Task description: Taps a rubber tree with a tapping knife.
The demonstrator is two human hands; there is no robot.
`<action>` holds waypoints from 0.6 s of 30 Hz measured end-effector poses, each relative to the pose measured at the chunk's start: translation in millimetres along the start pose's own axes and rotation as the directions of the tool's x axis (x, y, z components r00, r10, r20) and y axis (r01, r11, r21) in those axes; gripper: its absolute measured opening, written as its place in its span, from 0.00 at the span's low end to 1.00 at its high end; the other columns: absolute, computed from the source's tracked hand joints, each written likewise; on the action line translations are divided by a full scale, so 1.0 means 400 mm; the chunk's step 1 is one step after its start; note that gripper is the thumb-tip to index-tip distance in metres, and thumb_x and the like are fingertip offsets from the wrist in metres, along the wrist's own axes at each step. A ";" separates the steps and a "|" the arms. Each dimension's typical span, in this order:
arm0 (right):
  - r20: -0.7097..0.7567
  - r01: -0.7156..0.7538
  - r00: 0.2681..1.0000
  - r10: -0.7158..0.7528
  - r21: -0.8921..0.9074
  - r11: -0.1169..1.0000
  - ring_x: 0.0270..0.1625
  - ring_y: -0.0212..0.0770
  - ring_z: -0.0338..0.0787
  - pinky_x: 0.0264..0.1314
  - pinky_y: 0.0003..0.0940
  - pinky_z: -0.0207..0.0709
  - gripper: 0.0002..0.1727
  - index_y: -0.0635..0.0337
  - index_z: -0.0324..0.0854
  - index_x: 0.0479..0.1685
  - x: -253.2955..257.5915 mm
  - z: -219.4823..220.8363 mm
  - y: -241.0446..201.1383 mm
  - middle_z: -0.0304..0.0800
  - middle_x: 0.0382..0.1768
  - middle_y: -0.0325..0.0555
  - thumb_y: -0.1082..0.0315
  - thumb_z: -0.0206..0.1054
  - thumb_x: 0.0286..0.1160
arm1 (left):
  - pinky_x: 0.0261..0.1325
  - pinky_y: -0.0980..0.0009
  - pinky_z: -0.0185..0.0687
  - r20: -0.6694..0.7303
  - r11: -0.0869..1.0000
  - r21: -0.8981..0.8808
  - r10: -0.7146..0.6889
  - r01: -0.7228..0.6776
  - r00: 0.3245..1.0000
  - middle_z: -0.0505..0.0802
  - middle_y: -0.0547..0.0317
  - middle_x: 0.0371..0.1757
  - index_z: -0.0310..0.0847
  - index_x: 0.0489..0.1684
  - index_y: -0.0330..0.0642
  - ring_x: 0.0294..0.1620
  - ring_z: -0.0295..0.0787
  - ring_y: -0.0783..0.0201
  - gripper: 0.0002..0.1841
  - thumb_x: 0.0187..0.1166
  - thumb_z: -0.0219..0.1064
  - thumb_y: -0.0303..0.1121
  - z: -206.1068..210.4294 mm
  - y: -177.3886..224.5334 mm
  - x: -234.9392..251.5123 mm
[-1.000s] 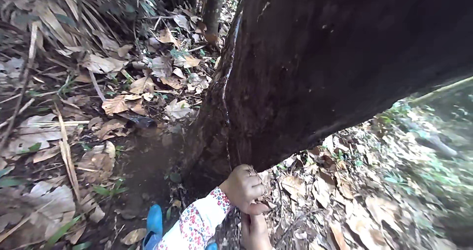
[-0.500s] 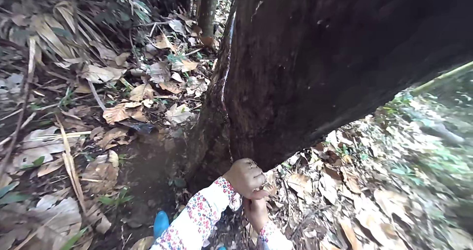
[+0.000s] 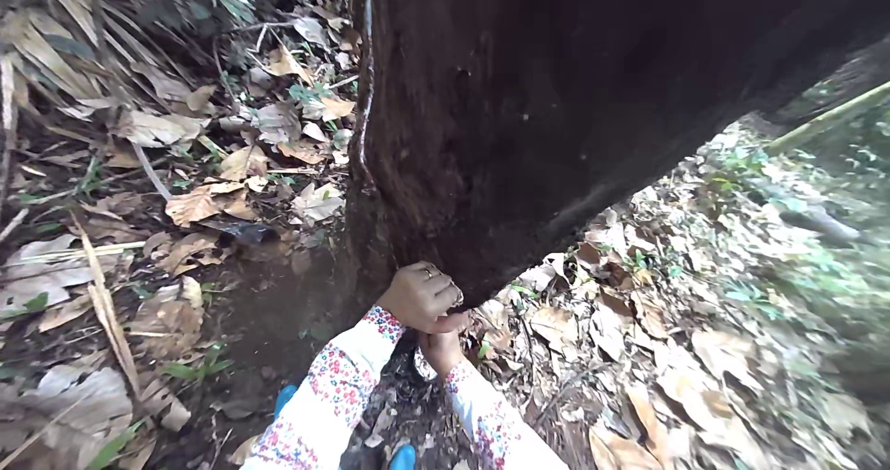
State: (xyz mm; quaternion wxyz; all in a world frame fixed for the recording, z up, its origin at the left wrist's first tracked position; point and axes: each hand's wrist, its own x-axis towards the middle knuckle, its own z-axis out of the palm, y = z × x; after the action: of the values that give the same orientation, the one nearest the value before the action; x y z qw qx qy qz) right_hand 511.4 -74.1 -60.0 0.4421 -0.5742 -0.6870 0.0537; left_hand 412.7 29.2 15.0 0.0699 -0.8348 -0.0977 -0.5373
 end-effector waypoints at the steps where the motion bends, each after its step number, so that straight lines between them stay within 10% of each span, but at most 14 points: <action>1: 0.000 -0.004 1.000 0.004 -0.001 1.000 0.37 0.61 0.96 0.41 0.55 0.89 0.06 0.71 0.88 0.34 -0.001 0.005 -0.003 0.94 0.34 0.64 0.77 0.70 0.60 | 0.31 0.64 0.82 0.007 1.000 0.007 0.005 -0.005 1.000 0.86 0.55 0.15 0.82 0.17 0.43 0.19 0.84 0.58 0.33 0.88 0.46 0.56 -0.004 -0.002 0.000; 11: 0.003 0.189 0.982 -0.189 0.030 0.982 0.38 0.60 0.96 0.37 0.52 0.90 0.15 0.69 0.92 0.44 0.252 -0.070 -0.181 0.94 0.46 0.66 0.77 0.77 0.53 | 0.52 0.58 0.76 -0.213 0.959 0.233 -0.115 0.164 0.970 0.83 0.53 0.20 0.76 0.19 0.43 0.30 0.82 0.57 0.30 0.88 0.48 0.57 -0.170 -0.036 0.133; 13: 0.074 0.135 0.987 -0.142 0.095 0.986 0.40 0.63 0.96 0.39 0.57 0.89 0.17 0.72 0.91 0.48 0.189 -0.095 -0.188 0.93 0.49 0.69 0.76 0.76 0.55 | 0.44 0.59 0.82 -0.144 0.956 0.248 -0.121 0.154 0.982 0.86 0.54 0.17 0.80 0.16 0.44 0.25 0.86 0.58 0.29 0.86 0.50 0.53 -0.203 0.032 0.174; 16: 0.044 0.080 0.996 -0.082 0.035 0.996 0.34 0.60 0.96 0.35 0.56 0.88 0.06 0.68 0.90 0.27 0.046 -0.089 -0.123 0.95 0.34 0.62 0.73 0.71 0.55 | 0.41 0.52 0.88 0.198 0.989 0.052 -0.148 0.140 0.969 0.92 0.49 0.21 0.88 0.18 0.40 0.24 0.92 0.52 0.32 0.85 0.49 0.53 -0.182 0.095 0.127; 18: 0.021 0.032 0.999 -0.032 -0.024 0.999 0.34 0.60 0.96 0.35 0.57 0.88 0.08 0.70 0.89 0.28 -0.013 -0.067 -0.071 0.94 0.32 0.62 0.73 0.69 0.58 | 0.57 0.50 0.86 0.627 0.963 -0.029 -0.191 0.268 0.755 0.96 0.42 0.34 0.92 0.30 0.32 0.41 0.96 0.45 0.32 0.85 0.49 0.52 -0.181 0.107 0.128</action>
State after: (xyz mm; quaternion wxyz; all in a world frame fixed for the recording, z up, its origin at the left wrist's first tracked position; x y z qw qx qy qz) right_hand 508.1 -99.5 -30.3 0.4289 -0.5678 -0.7012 0.0442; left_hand 379.8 -23.9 91.1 -0.0813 -0.9487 -0.1853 -0.2430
